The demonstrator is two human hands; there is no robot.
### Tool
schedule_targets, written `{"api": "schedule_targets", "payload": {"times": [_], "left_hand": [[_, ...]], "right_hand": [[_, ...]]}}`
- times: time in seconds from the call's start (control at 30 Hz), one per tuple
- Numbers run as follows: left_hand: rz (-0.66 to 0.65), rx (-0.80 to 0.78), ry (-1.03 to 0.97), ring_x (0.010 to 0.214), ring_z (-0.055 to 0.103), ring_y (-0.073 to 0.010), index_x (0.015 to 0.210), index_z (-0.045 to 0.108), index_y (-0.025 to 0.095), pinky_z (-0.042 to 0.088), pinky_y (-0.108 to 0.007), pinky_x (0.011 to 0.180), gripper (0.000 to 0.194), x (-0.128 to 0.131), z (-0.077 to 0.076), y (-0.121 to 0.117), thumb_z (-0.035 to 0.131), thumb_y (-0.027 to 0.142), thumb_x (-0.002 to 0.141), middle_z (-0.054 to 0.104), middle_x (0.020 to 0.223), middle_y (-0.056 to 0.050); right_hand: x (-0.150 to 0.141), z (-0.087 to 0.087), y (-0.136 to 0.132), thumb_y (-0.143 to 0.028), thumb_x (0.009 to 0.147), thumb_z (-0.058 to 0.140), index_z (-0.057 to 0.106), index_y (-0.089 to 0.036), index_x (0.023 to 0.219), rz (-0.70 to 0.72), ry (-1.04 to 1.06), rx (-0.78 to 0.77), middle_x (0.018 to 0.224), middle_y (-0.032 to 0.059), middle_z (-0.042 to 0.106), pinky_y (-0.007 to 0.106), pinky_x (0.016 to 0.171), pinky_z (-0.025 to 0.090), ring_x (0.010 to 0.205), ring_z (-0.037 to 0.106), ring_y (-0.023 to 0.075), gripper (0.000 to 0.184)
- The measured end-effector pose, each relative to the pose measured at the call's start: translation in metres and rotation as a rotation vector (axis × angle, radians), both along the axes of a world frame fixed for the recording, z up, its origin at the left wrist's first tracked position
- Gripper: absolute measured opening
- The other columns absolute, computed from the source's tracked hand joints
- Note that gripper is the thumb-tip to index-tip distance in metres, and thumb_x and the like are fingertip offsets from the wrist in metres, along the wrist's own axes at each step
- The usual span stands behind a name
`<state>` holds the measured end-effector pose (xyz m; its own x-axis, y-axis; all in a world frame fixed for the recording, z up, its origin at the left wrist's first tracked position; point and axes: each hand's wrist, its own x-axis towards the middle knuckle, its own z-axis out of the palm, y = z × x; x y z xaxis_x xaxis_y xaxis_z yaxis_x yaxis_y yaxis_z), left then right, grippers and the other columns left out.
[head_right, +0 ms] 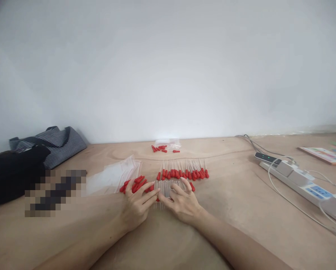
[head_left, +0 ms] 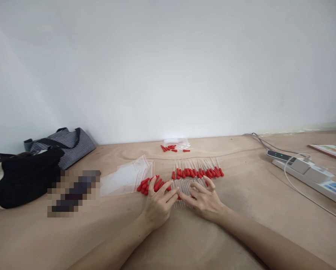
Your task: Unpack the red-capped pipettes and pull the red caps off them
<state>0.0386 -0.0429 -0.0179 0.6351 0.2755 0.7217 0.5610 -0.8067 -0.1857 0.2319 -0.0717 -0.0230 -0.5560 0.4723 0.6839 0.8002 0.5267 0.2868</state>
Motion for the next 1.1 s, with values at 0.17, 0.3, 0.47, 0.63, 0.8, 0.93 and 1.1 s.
{"api": "schedule_targets", "payload": {"times": [0.17,0.3,0.47,0.63,0.8,0.93,1.1], "left_hand": [[0.038,0.002,0.003,0.096,0.055,-0.0187,0.086,0.064,0.026,0.007,-0.053,0.1,0.027,-0.002,0.0,0.0,0.041,0.012,0.081,0.068,0.093,0.001],[0.132,-0.036,-0.061,0.093,0.056,-0.0192,0.082,0.064,0.026,0.011,-0.053,0.098,0.026,-0.012,0.01,0.002,0.04,0.015,0.082,0.068,0.09,0.0],[0.422,-0.326,-0.166,0.081,0.057,-0.0201,0.081,0.064,0.023,0.031,-0.042,0.082,0.023,-0.03,0.035,0.015,0.041,0.028,0.082,0.067,0.084,-0.004],[0.704,-0.699,-0.162,0.075,0.058,-0.0197,0.088,0.06,0.025,0.031,-0.037,0.075,0.022,-0.04,0.044,0.032,0.046,0.038,0.077,0.065,0.074,0.001],[0.745,-0.779,-0.125,0.074,0.059,-0.0198,0.084,0.057,0.024,0.028,-0.036,0.075,0.025,-0.044,0.037,0.038,0.048,0.044,0.073,0.064,0.067,0.003],[0.74,-0.721,-0.15,0.078,0.057,-0.0209,0.081,0.057,0.023,0.028,-0.035,0.073,0.028,-0.045,0.037,0.037,0.048,0.048,0.073,0.064,0.072,0.001],[0.667,-0.663,-0.122,0.081,0.055,-0.0208,0.075,0.062,0.024,0.028,-0.037,0.075,0.023,-0.033,0.041,0.038,0.048,0.043,0.075,0.063,0.074,-0.001]], "right_hand": [[0.002,0.005,0.0,-0.009,0.079,0.042,0.046,-0.036,0.118,0.004,0.006,-0.065,0.057,-0.0036,0.056,0.04,0.097,0.006,0.082,0.05,0.0138,0.048],[0.012,0.007,0.002,-0.006,0.077,0.041,0.041,-0.04,0.121,-0.027,0.058,-0.131,0.058,-0.0042,0.058,0.038,0.094,0.012,0.082,0.05,0.0136,0.055],[0.018,0.011,0.006,-0.016,0.084,0.034,0.057,-0.023,0.101,-0.202,0.416,-0.292,0.072,0.0005,0.064,0.037,0.088,0.02,0.072,0.054,0.0133,0.029],[0.016,0.011,0.013,-0.029,0.082,0.037,0.059,-0.021,0.073,-0.32,0.747,-0.519,0.072,0.0005,0.065,0.031,0.071,0.031,0.069,0.057,0.016,0.024],[0.02,0.006,0.021,-0.029,0.073,0.045,0.059,-0.02,0.076,-0.286,0.97,-0.745,0.068,0.0008,0.065,0.027,0.06,0.036,0.061,0.059,0.0159,0.017],[0.018,-0.001,0.024,-0.027,0.071,0.047,0.057,-0.018,0.081,-0.257,0.93,-0.747,0.064,0.0009,0.064,0.026,0.06,0.037,0.06,0.059,0.0162,0.017],[0.012,-0.008,0.027,-0.024,0.071,0.048,0.056,-0.016,0.083,-0.262,0.773,-0.717,0.059,-0.0007,0.061,0.028,0.065,0.035,0.057,0.057,0.0151,0.017]]}}
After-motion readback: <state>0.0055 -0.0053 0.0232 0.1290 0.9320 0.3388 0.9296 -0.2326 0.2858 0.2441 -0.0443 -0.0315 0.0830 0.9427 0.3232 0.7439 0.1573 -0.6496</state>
